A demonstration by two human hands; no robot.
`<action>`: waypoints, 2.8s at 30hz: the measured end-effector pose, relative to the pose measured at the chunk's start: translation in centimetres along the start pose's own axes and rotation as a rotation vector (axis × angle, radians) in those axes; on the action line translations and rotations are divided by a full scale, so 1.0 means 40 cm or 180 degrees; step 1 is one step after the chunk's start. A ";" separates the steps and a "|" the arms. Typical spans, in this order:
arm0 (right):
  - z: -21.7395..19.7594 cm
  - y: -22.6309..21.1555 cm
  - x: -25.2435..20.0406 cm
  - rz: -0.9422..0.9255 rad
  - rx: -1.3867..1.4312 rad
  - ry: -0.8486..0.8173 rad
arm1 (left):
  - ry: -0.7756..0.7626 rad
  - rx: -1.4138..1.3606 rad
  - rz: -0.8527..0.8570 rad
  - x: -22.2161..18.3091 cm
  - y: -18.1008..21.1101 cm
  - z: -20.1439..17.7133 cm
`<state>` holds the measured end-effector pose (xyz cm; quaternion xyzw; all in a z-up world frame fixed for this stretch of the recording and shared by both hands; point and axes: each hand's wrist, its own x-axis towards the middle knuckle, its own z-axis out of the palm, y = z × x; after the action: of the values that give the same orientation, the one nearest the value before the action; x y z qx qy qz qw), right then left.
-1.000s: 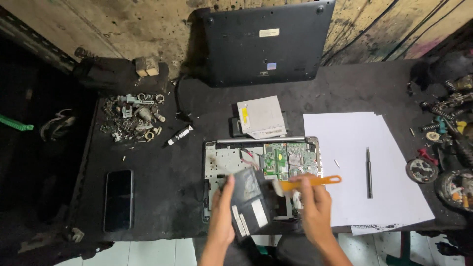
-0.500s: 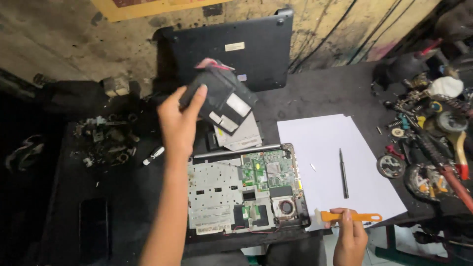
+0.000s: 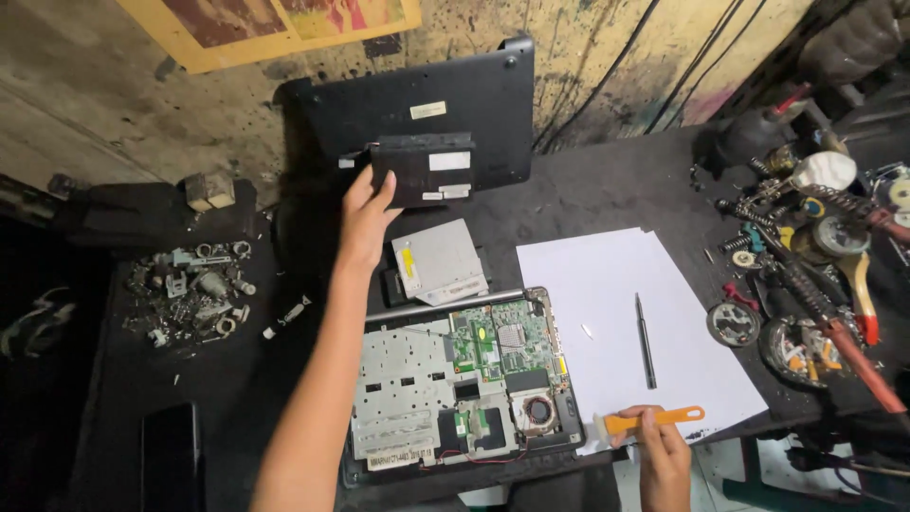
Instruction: Disassembling a laptop by removing the optical drive, unscrewing the back cover, prying it off, and removing internal parts.
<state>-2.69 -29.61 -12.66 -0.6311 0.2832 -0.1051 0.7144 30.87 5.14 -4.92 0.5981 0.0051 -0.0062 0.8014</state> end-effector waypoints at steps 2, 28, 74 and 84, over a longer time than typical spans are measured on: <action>-0.022 0.033 0.010 -0.0002 0.0347 -0.0007 | 0.0022 -0.0175 -0.0028 0.028 -0.046 -0.006; -0.001 -0.036 -0.003 -0.0355 -0.0649 -0.0419 | 0.0756 0.4099 0.0367 0.039 -0.135 -0.055; 0.020 -0.040 -0.017 -0.0477 -0.0927 -0.0344 | -0.2621 0.3852 0.0272 -0.375 -0.106 0.177; 0.012 -0.035 -0.013 -0.0554 -0.0767 -0.0445 | -0.1475 0.3710 0.0227 -0.359 -0.019 0.115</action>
<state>-2.57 -29.18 -11.15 -0.7402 0.1877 -0.0877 0.6397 16.51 0.58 -4.13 0.9196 -0.1928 -0.1108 0.3237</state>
